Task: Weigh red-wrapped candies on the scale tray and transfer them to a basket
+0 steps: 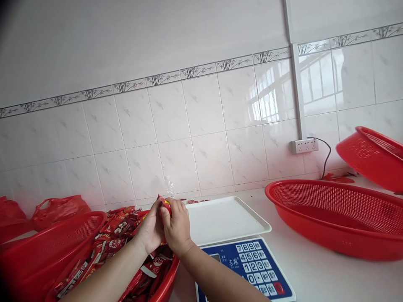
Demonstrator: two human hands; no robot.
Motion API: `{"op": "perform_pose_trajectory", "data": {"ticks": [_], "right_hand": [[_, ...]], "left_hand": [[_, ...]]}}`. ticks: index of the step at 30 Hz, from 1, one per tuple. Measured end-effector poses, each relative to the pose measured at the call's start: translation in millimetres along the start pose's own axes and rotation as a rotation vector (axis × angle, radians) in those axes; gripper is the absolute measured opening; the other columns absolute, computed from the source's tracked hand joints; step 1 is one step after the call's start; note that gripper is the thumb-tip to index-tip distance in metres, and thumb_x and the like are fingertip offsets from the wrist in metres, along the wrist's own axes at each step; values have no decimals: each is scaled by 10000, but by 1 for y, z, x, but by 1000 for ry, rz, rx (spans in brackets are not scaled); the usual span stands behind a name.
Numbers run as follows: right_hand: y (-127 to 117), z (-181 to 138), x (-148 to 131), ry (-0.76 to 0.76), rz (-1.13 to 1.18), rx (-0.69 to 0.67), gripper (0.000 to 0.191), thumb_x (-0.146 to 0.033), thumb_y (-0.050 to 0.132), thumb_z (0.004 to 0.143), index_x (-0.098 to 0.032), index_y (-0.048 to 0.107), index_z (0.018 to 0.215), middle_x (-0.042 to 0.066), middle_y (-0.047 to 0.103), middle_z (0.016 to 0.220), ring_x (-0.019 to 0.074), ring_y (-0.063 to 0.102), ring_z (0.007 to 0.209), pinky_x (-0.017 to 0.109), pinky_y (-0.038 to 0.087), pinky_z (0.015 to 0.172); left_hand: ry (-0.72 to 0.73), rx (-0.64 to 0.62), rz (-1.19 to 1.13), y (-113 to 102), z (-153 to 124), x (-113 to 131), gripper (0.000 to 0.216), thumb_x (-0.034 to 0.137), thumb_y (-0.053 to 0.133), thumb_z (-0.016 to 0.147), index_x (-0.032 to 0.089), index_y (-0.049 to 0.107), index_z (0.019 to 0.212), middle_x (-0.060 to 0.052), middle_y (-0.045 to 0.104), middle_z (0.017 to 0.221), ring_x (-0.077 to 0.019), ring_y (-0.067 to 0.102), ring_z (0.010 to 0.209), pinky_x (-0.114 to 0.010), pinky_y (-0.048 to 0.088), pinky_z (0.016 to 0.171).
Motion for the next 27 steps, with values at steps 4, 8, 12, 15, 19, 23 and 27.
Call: {"op": "perform_pose_trajectory", "data": {"ticks": [4, 8, 12, 15, 19, 23, 27], "right_hand": [[-3, -1, -1, -41, -25, -5, 310, -336, 355, 896, -239, 535, 1130, 62, 575, 1118, 193, 489, 1042, 405, 385, 911], [-2, -6, 6, -13, 2, -5, 345, -330, 365, 893, -245, 510, 1194, 65, 546, 1194, 191, 463, 1121, 414, 379, 962], [-3, -11, 13, 14, -5, -17, 383, -341, 369, 891, -258, 463, 1253, 63, 529, 1226, 195, 454, 1147, 424, 379, 978], [-5, -12, 15, 26, 7, -41, 420, -337, 355, 895, -271, 387, 1308, 54, 493, 1271, 186, 436, 1173, 408, 371, 992], [-9, -14, 12, 32, 78, -67, 399, -314, 340, 902, -273, 377, 1297, 50, 487, 1257, 164, 443, 1164, 365, 383, 985], [-17, -15, 5, -9, 66, -73, 355, -296, 353, 897, -265, 424, 1244, 54, 508, 1221, 169, 450, 1143, 373, 382, 980], [-23, -17, 4, -46, -53, -99, 338, -292, 385, 884, -262, 470, 1210, 48, 524, 1217, 183, 449, 1146, 380, 385, 974]], "left_hand": [[42, 23, 100, -2, -1, 5, 239, 396, 611, 757, 196, 593, 887, 14, 648, 830, -109, 619, 768, -197, 496, 689], [28, 85, 174, -9, -2, 4, 288, 436, 622, 736, 205, 595, 907, 20, 646, 815, -103, 619, 734, -183, 487, 616], [-29, 58, 230, -8, -2, -3, 349, 482, 622, 715, 207, 598, 929, 19, 639, 812, -113, 616, 733, -194, 483, 609], [-28, 19, 280, -2, -3, -4, 381, 508, 614, 710, 221, 601, 959, 16, 640, 857, -126, 608, 778, -192, 475, 591], [-43, -9, 316, 4, -7, -5, 407, 510, 620, 705, 233, 594, 1001, 10, 638, 900, -134, 602, 799, -193, 473, 575], [-99, -62, 312, 10, -11, -10, 398, 490, 618, 719, 227, 584, 1015, -5, 633, 907, -144, 602, 779, -207, 474, 553], [-153, -127, 335, 16, -15, -18, 421, 542, 568, 739, 222, 582, 1012, -23, 614, 952, -157, 589, 826, -228, 490, 582]]}}
Point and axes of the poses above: each hand's wrist, its own z-axis towards the middle knuckle, its own y-axis out of the palm, x = y × z, the point moved 10 cm from there along z, towards the middle knuckle
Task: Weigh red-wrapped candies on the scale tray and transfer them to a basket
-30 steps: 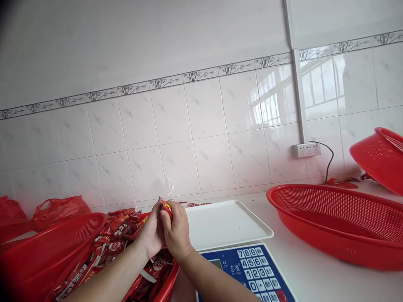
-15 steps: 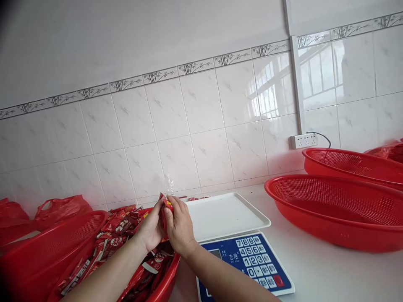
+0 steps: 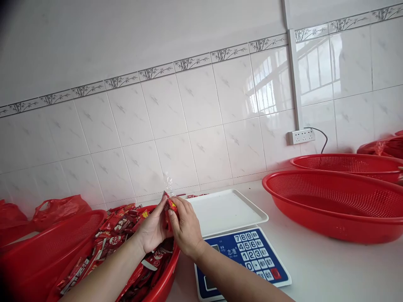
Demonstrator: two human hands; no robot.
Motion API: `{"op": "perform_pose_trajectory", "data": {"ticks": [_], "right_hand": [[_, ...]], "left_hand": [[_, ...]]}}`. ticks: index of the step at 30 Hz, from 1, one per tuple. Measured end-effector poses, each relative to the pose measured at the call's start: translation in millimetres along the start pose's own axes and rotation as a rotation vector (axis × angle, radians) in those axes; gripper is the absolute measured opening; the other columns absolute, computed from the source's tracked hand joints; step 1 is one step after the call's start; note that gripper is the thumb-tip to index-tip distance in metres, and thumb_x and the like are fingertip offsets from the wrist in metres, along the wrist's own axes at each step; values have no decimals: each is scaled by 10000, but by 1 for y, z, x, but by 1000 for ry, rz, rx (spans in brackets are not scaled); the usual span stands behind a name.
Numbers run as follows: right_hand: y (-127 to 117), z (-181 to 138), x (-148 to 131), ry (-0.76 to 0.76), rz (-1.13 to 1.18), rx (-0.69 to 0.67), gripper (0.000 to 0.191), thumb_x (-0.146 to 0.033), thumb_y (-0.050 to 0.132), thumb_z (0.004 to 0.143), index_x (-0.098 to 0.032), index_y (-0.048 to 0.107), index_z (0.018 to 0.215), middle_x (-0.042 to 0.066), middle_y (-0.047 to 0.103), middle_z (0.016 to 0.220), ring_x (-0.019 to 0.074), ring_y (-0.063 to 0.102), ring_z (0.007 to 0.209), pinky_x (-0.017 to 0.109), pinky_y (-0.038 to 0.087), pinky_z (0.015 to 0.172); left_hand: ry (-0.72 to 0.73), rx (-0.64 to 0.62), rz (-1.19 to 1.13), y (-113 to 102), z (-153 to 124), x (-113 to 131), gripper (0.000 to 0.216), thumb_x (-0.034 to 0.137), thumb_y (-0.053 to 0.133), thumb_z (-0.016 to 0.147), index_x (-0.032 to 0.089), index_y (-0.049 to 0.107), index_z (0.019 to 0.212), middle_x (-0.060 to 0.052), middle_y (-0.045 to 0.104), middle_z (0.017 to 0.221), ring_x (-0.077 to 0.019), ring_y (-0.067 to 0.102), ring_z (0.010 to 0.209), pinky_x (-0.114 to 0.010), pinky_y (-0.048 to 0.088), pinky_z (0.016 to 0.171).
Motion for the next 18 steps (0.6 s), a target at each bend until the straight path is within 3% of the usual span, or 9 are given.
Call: {"op": "perform_pose_trajectory", "data": {"ticks": [7, 18], "right_hand": [[-8, -3, -7, -82, -134, 13, 359, -261, 394, 877, -247, 466, 1228, 53, 529, 1227, 189, 448, 1154, 403, 404, 966], [-6, -26, 8, -132, -187, 58, 422, -263, 395, 891, -260, 381, 1313, 51, 469, 1310, 196, 384, 1226, 426, 386, 993]], "left_hand": [[-31, -57, 40, 9, -2, -5, 476, 566, 558, 733, 214, 559, 1053, -38, 590, 950, -158, 576, 832, -247, 495, 613], [-65, 43, 19, -7, 4, -20, 181, 298, 596, 747, 167, 570, 869, 9, 556, 742, -101, 525, 640, -229, 465, 550]]}}
Point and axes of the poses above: each hand's wrist, its own z-axis towards the middle knuckle, its own y-axis out of the palm, x = y × z, the point moved 10 cm from there along z, towards the middle knuckle
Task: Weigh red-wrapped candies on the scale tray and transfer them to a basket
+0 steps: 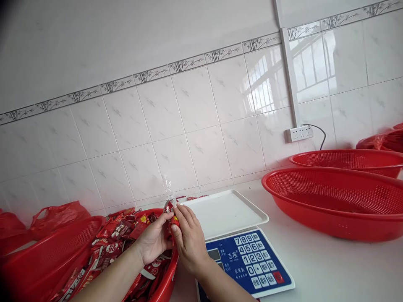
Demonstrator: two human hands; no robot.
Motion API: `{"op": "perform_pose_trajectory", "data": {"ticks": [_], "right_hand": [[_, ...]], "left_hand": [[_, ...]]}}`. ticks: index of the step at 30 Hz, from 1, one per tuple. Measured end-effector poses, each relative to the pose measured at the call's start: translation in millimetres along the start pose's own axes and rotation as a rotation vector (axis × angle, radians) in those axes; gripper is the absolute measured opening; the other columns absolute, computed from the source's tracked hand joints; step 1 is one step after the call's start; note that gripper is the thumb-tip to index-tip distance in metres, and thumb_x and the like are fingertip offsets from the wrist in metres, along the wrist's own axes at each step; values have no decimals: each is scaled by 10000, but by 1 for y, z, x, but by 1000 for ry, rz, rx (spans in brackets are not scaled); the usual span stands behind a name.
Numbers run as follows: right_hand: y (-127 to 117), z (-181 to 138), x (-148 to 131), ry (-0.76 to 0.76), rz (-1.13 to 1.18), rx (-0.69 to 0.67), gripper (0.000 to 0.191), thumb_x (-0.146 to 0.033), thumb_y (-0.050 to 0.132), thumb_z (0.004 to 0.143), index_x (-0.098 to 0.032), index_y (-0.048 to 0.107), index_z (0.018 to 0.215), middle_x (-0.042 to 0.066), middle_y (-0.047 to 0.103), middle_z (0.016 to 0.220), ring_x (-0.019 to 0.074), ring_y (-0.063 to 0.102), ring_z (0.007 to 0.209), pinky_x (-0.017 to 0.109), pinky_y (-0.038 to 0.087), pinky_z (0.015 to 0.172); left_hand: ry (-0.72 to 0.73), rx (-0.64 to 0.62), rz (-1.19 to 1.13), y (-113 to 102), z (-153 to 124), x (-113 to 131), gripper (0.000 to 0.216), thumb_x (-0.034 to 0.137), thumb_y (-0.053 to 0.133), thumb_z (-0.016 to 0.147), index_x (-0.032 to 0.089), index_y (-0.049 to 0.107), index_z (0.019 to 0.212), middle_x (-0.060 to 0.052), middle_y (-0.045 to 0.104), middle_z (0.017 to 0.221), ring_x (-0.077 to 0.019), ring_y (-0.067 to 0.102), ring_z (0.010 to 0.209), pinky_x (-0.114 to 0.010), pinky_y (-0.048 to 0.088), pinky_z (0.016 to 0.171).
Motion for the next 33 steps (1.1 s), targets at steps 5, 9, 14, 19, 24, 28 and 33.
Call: {"op": "perform_pose_trajectory", "data": {"ticks": [5, 9, 14, 19, 24, 28, 33], "right_hand": [[-10, -1, 1, -3, 16, 24, 409, -249, 363, 902, -262, 392, 1310, 44, 471, 1305, 191, 373, 1228, 433, 367, 1006], [-15, 1, -5, -19, 20, 41, 412, -253, 372, 898, -252, 393, 1310, 52, 478, 1289, 191, 382, 1211, 428, 371, 1001], [-14, 1, -8, -36, 13, 33, 431, -256, 383, 894, -245, 369, 1325, 57, 469, 1290, 191, 374, 1212, 425, 361, 1009], [-13, 0, -9, -53, -9, 24, 455, -280, 389, 893, -239, 338, 1344, 62, 440, 1320, 202, 339, 1243, 434, 356, 1013], [-15, -2, -10, -76, -33, 34, 452, -306, 395, 889, -231, 357, 1333, 71, 442, 1319, 218, 323, 1259, 441, 368, 999], [-18, -3, -9, -80, -26, 66, 398, -305, 385, 893, -218, 415, 1280, 80, 482, 1264, 216, 355, 1228, 442, 376, 984], [-23, -3, -8, -74, -20, 115, 345, -304, 365, 898, -223, 457, 1220, 80, 527, 1187, 212, 406, 1179, 445, 396, 957]], "left_hand": [[-12, -31, 24, 8, -1, -2, 135, 278, 580, 756, 158, 561, 817, 10, 556, 681, -106, 526, 597, -224, 455, 517], [5, -107, 55, 15, -4, 0, 244, 371, 583, 779, 178, 569, 927, -10, 586, 781, -117, 549, 667, -245, 476, 558], [63, -206, 129, 23, -9, 5, 369, 377, 651, 735, 228, 529, 1049, -26, 593, 928, -141, 572, 782, -275, 493, 626], [58, -151, 113, 18, -5, 5, 368, 264, 701, 682, 232, 532, 1007, 9, 578, 825, -103, 552, 686, -243, 481, 597], [65, -134, 84, 13, -3, 8, 314, 181, 688, 656, 199, 547, 936, 19, 554, 759, -87, 536, 630, -228, 468, 593], [58, -107, 113, 14, -4, 7, 333, 140, 668, 647, 201, 535, 947, 20, 553, 729, -90, 528, 614, -228, 460, 569], [104, -84, 152, 18, -7, 10, 344, 100, 666, 620, 185, 547, 931, 16, 559, 716, -95, 515, 608, -236, 457, 545]]}}
Point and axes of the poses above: each hand's wrist, its own z-axis towards the middle knuckle, its own y-axis out of the palm, x = y × z, the point moved 10 cm from there along z, towards the middle knuckle
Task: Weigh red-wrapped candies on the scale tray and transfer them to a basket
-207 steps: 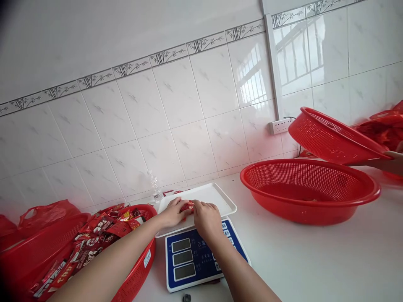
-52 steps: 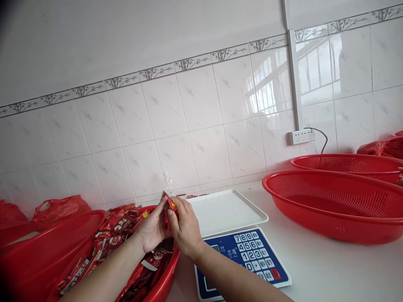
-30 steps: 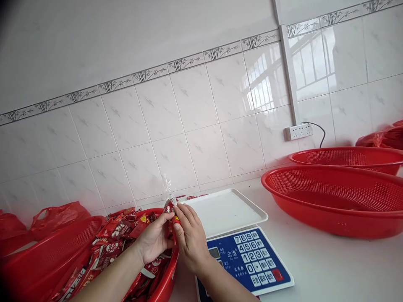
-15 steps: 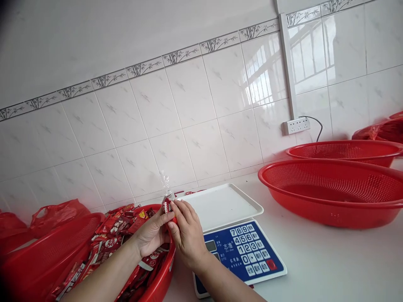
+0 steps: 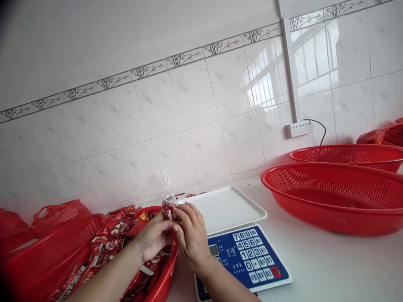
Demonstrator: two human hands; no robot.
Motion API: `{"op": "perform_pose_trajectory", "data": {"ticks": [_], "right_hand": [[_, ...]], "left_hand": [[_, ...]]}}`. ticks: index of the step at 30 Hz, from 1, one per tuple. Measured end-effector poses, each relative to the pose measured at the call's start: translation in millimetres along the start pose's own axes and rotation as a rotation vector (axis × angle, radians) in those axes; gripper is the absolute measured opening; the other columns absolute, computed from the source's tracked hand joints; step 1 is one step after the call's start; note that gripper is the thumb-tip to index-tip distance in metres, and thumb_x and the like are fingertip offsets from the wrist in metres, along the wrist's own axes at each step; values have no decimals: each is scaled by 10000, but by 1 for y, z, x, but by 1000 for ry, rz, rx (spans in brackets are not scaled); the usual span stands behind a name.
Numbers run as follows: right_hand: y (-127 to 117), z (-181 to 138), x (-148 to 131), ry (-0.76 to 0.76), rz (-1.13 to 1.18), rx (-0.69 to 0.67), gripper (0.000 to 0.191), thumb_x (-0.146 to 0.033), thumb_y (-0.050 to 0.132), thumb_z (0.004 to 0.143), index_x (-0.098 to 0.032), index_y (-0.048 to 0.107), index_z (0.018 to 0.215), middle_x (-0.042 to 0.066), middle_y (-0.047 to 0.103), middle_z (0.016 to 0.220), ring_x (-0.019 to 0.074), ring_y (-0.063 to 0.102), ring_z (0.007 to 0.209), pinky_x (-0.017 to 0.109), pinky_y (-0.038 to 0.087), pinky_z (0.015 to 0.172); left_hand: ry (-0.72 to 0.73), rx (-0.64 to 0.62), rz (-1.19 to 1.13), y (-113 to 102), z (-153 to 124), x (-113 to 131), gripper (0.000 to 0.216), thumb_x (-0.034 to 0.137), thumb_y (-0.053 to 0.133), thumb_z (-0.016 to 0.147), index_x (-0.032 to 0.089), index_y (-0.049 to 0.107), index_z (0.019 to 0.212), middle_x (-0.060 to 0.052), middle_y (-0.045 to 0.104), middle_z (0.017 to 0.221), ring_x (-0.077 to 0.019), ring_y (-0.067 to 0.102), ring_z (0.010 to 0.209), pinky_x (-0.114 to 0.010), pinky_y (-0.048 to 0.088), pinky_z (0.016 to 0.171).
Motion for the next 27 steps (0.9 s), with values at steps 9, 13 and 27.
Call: {"op": "perform_pose_trajectory", "data": {"ticks": [9, 13, 27], "right_hand": [[0, 1, 6, 63, -54, -39, 398, -277, 398, 884, -257, 402, 1281, 76, 415, 1333, 244, 313, 1273, 482, 367, 990], [-1, 0, 12, 136, 3, -34, 417, -263, 400, 883, -255, 372, 1299, 90, 355, 1366, 229, 338, 1261, 454, 381, 991], [-4, 0, 10, 145, 171, 8, 320, -217, 387, 887, -243, 514, 1180, 103, 459, 1171, 183, 515, 1071, 350, 486, 880]], "left_hand": [[28, 2, -20, -6, 0, 5, 313, 88, 697, 615, 170, 596, 900, -13, 612, 785, -112, 565, 668, -265, 477, 652], [30, -6, -14, -7, 1, 6, 309, 88, 699, 623, 172, 604, 905, -34, 629, 876, -147, 595, 757, -303, 492, 717], [-36, 2, 5, -6, 0, -5, 300, 148, 717, 633, 175, 569, 893, -8, 609, 779, -136, 591, 687, -276, 507, 604]]}}
Point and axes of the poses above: each hand's wrist, its own z-axis towards the middle knuckle, its own y-axis out of the palm, x = y × z, the point moved 10 cm from there along z, towards the middle knuckle
